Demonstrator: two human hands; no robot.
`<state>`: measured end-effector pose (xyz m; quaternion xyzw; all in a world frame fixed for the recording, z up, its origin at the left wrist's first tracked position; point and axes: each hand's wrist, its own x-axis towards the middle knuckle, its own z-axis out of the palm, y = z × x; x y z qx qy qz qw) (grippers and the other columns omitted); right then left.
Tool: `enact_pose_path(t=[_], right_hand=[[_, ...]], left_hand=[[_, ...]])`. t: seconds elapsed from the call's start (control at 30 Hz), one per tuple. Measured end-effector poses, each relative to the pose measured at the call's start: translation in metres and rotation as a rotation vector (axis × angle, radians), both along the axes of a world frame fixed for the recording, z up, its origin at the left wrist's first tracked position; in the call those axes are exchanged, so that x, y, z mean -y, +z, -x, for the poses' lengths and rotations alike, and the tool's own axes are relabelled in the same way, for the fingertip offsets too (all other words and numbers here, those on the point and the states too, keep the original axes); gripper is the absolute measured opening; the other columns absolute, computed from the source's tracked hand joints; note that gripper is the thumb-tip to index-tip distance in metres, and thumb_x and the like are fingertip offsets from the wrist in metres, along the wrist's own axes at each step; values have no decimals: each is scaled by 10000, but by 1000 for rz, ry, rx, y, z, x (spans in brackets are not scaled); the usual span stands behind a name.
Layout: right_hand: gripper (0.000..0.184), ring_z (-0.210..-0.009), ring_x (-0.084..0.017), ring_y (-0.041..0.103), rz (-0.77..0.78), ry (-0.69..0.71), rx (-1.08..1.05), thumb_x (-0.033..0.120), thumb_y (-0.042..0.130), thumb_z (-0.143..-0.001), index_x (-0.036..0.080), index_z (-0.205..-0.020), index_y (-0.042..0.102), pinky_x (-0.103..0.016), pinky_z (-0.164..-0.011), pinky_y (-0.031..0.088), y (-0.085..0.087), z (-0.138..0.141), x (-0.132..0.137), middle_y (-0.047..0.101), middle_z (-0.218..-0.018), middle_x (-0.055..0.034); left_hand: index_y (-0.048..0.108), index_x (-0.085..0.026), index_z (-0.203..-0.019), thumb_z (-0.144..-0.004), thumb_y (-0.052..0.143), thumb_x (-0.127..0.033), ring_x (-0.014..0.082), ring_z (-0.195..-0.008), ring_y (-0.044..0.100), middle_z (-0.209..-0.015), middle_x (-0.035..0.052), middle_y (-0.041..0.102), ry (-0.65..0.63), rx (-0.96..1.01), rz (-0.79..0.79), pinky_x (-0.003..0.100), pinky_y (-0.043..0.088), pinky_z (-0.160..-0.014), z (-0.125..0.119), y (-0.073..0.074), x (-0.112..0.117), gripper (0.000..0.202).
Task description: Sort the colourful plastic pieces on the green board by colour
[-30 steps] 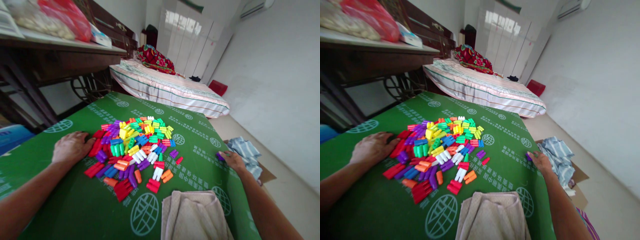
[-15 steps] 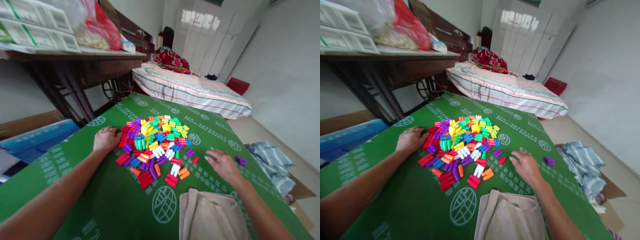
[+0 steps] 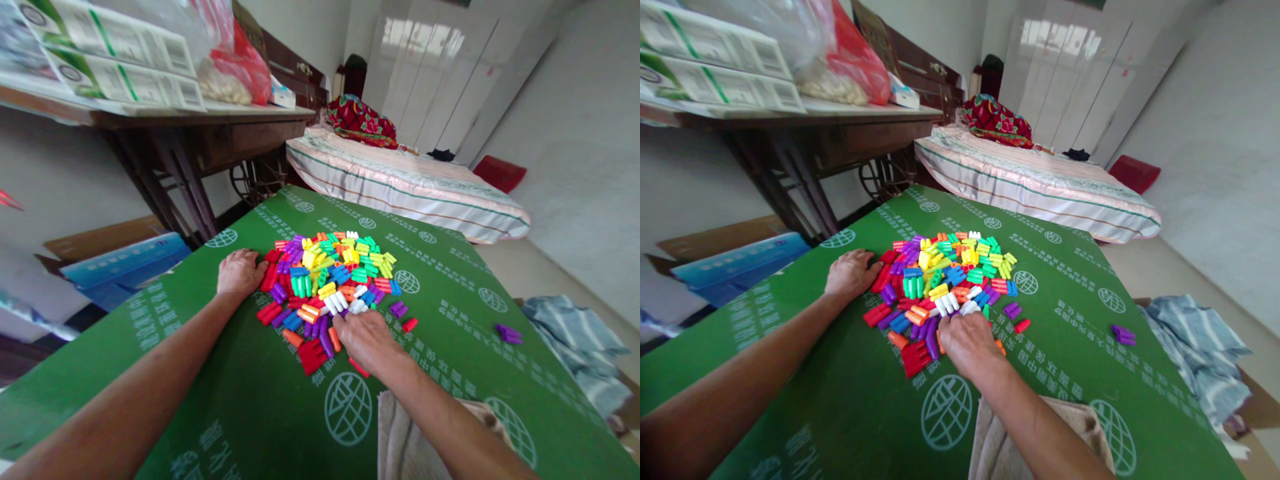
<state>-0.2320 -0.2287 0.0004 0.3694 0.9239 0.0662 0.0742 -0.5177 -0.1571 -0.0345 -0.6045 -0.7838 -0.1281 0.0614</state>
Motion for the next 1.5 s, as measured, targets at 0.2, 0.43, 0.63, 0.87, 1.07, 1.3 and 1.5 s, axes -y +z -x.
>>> enact_pose_path(t=[0.2, 0.43, 0.63, 0.87, 1.07, 1.3, 1.5], right_hand=[[204, -727, -213, 639, -6, 97, -32, 58, 402, -852, 111, -891, 595, -320, -650, 428, -9, 4, -7, 684, -827, -119], [199, -648, -199, 624, 56, 118, -200, 57, 422, -820, 114, -835, 612, -307, -611, 418, -15, -4, -10, 683, -737, -116], [193, -542, -132, 577, 111, -74, -508, 228, 429, -872, 180, -856, 615, -218, -485, 401, -12, -31, -10, 669, -663, -31], [281, -339, -65, 428, 537, -634, -1483, 410, 648, -717, 149, -808, 595, -186, -359, 330, -26, -120, -33, 579, -494, 36], [393, -354, -70, 454, 471, -860, -1595, 485, 693, -618, 149, -789, 580, -194, -361, 323, -43, -175, -41, 618, -552, 6], [340, -300, -92, 456, 376, -1063, -1323, 487, 593, -678, 156, -750, 568, -193, -308, 260, -50, -207, -33, 631, -539, -25], [235, -500, -168, 596, 137, -1137, -1020, 221, 562, -704, 186, -925, 636, -305, -528, 487, -43, -233, -23, 658, -647, -25]], left_hand=[[623, -125, -1080, -821, 361, -442, 301, -1153, 486, -1221, 150, 567, -1, -4, -7, 402, 382, -949, 1, -1, -1, 486], [614, -129, -1093, -823, 356, -452, 304, -1166, 473, -1252, 149, 547, -1, -7, -15, 413, 372, -970, 3, -5, -3, 493], [617, -135, -1091, -825, 365, -463, 309, -1157, 480, -1254, 143, 545, -4, -4, -20, 416, 376, -962, 6, -9, -4, 491], [605, -104, -1101, -853, 373, -456, 315, -1174, 460, -1261, 169, 537, -26, 8, 9, 427, 371, -961, 1, 2, 0, 490], [579, -81, -1147, -854, 366, -474, 328, -1185, 441, -1292, 179, 511, -17, 20, 38, 437, 355, -979, 2, 5, -2, 534], [551, -89, -1192, -828, 346, -502, 320, -1203, 430, -1325, 156, 489, -2, -19, 95, 420, 347, -992, 9, 1, -11, 587], [545, -103, -1213, -787, 351, -517, 324, -1203, 432, -1341, 144, 486, 19, -33, 111, 430, 347, -990, 15, -2, -20, 624]])
